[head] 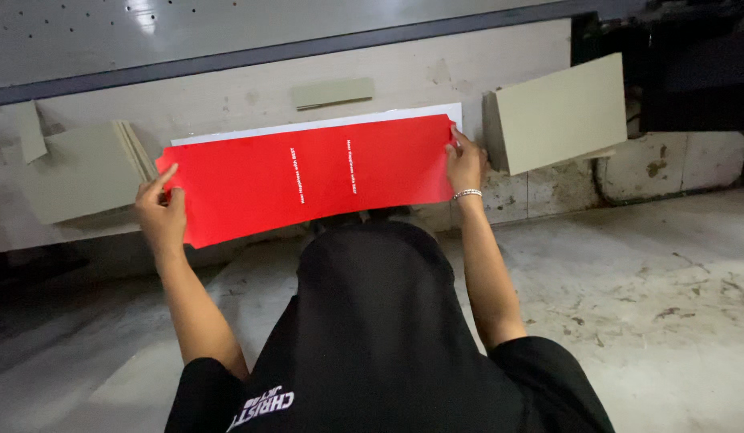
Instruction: The person assembles a paper craft by placing beige rectangular pieces into a white frame on a workbench. They repeatedly pick up a red sheet, place it over the frame, smooth it down, and then remove it to continue arranging the beige pieces.
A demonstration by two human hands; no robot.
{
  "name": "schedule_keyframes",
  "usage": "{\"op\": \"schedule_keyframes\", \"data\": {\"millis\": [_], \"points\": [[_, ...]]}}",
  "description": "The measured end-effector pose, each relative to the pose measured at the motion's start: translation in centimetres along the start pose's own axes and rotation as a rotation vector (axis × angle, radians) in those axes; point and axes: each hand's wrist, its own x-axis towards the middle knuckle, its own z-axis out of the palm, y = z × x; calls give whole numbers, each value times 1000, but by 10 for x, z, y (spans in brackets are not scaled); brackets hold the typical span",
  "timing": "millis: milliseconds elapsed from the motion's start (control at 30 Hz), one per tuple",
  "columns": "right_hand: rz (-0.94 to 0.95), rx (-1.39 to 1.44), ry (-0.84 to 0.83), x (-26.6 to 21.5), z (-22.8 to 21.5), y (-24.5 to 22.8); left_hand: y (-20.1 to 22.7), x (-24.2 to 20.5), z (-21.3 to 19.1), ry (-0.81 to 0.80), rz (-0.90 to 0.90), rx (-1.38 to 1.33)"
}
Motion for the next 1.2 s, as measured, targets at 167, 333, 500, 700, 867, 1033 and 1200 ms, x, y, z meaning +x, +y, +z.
{"op": "schedule_keyframes", "data": {"millis": [167, 333, 500, 700, 867, 1033, 1200], "points": [[-95, 277, -2, 0, 2, 1, -29, 8, 19, 36, 21, 32], [-266, 388, -31, 16, 9, 28, -29, 4, 30, 56, -5, -61], [-163, 211, -42, 11, -7, 14, -91, 21, 64, 3, -60, 123], [-50, 143, -20, 15, -2, 20, -83, 19, 66, -87, -147, 145], [-73, 157, -20, 1, -18, -4, -65, 12, 56, -100, -173, 115], [-33, 121, -12, -1, -19, -6, -65, 11, 56, -98, -174, 102], [-47, 118, -16, 15, -8, 16, -63, 14, 57, -104, -172, 106]]}}
